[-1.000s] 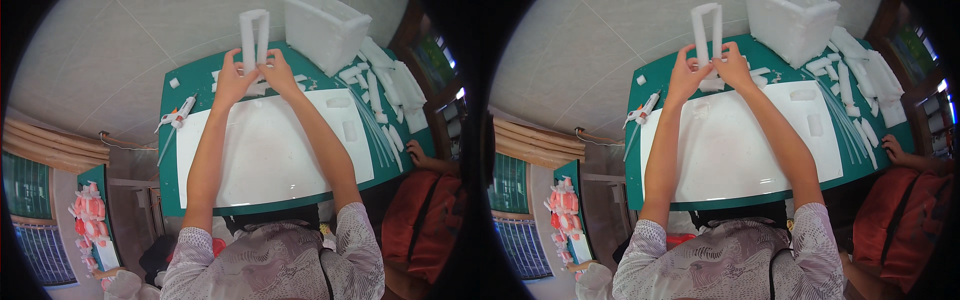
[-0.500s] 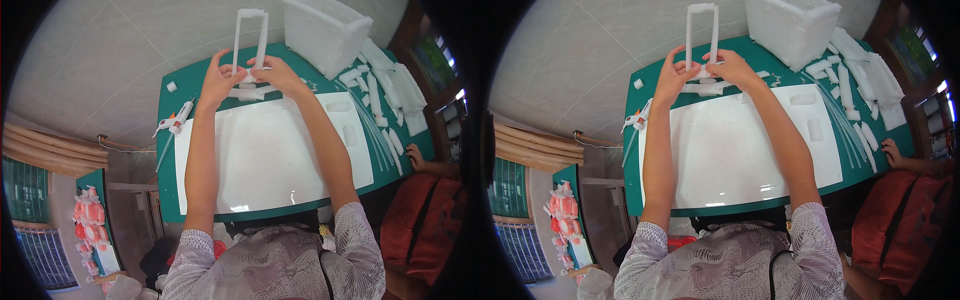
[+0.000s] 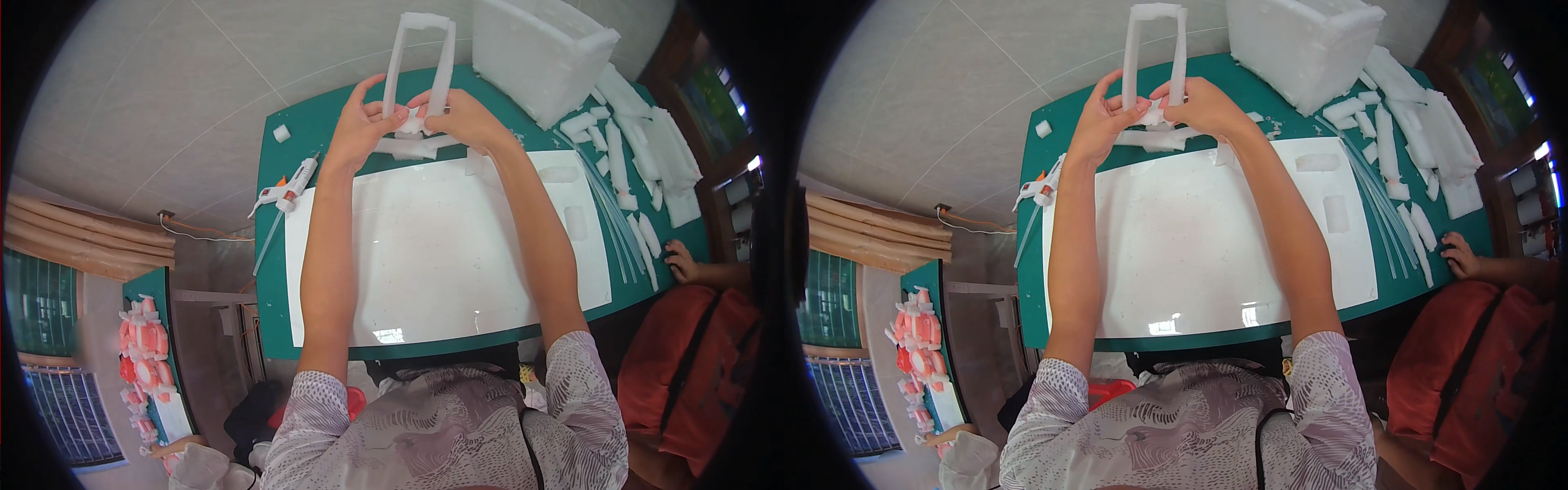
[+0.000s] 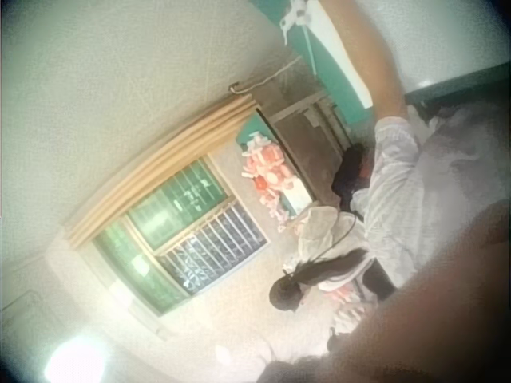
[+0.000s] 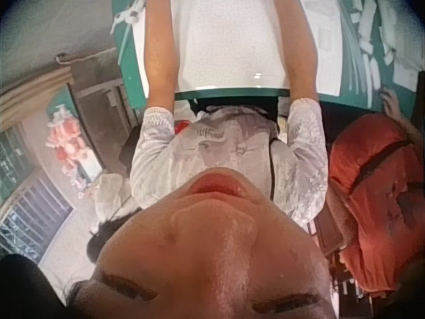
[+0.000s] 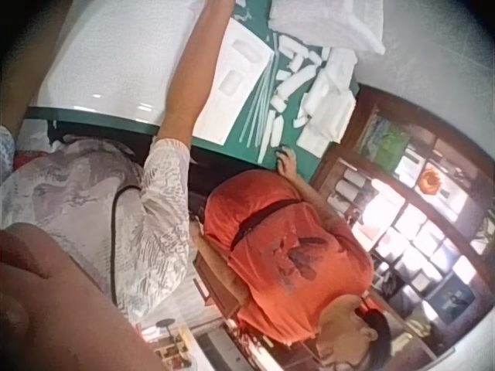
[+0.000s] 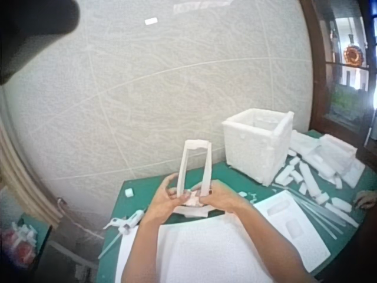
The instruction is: Assemble pieces of white foam using a hot glue gun on a work surface.
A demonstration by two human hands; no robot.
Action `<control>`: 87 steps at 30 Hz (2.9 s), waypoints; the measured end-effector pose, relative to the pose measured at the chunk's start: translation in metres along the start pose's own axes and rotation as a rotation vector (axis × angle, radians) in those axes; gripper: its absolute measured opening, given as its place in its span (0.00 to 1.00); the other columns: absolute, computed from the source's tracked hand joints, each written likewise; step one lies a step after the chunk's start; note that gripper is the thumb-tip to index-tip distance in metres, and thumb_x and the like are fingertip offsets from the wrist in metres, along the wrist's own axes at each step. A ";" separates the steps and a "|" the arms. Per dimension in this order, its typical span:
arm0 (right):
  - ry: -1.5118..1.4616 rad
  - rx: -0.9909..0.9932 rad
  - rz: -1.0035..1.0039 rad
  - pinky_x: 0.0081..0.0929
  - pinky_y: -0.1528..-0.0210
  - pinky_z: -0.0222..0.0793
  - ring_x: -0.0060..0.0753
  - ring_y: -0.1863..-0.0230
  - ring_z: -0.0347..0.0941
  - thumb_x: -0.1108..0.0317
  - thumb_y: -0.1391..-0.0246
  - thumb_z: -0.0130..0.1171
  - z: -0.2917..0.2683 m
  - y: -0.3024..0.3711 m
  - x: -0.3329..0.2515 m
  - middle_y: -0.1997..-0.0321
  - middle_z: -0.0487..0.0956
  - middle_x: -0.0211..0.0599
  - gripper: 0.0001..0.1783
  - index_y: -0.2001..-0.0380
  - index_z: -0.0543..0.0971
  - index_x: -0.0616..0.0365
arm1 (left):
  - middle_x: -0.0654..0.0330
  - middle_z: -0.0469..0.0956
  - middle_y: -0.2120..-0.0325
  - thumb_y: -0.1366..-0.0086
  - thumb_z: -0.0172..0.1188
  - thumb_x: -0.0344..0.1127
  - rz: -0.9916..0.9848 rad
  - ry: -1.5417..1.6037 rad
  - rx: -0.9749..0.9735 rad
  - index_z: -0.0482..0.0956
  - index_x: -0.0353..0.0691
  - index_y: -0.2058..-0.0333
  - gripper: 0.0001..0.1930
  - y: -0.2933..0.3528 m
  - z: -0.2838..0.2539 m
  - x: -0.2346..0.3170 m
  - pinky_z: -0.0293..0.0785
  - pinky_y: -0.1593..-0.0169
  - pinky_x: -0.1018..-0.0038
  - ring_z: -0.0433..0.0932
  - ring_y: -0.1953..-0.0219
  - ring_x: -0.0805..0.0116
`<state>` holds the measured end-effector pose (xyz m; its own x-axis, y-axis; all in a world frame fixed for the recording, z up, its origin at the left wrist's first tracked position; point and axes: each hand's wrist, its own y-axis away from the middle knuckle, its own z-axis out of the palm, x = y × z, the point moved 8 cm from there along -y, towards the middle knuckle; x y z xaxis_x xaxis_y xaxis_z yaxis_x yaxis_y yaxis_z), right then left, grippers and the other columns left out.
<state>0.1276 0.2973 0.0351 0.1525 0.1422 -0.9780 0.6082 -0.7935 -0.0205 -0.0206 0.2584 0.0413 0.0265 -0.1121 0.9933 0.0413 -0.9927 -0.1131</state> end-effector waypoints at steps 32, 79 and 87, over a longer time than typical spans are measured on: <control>0.244 -0.077 0.175 0.29 0.49 0.68 0.29 0.53 0.74 0.61 0.45 0.60 -0.036 0.018 0.017 0.53 0.79 0.37 0.31 0.38 0.67 0.54 | 0.53 0.81 0.59 0.42 0.68 0.31 0.000 -0.246 0.094 0.60 0.38 0.36 0.37 0.024 -0.046 0.029 0.69 0.47 0.72 0.79 0.57 0.71; -0.944 0.148 -0.033 0.40 0.40 0.71 0.50 0.43 0.72 0.64 0.39 0.59 -0.028 -0.001 0.048 0.40 0.70 0.52 0.28 0.39 0.65 0.60 | 0.56 0.69 0.39 0.48 0.68 0.22 0.463 -0.609 0.234 0.55 0.52 0.32 0.47 0.033 -0.039 0.058 0.69 0.39 0.59 0.72 0.41 0.55; -0.501 0.306 -0.188 0.32 0.48 0.75 0.37 0.47 0.75 0.67 0.38 0.55 -0.047 0.002 0.018 0.45 0.75 0.45 0.25 0.39 0.67 0.60 | 0.59 0.64 0.35 0.50 0.68 0.22 0.288 -0.812 -0.002 0.55 0.56 0.31 0.48 0.028 -0.027 0.028 0.68 0.38 0.59 0.66 0.36 0.57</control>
<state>0.1685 0.3263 0.0270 -0.3657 0.0599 -0.9288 0.3266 -0.9262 -0.1883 -0.0457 0.2259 0.0663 0.7417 -0.2938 0.6029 -0.0782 -0.9307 -0.3573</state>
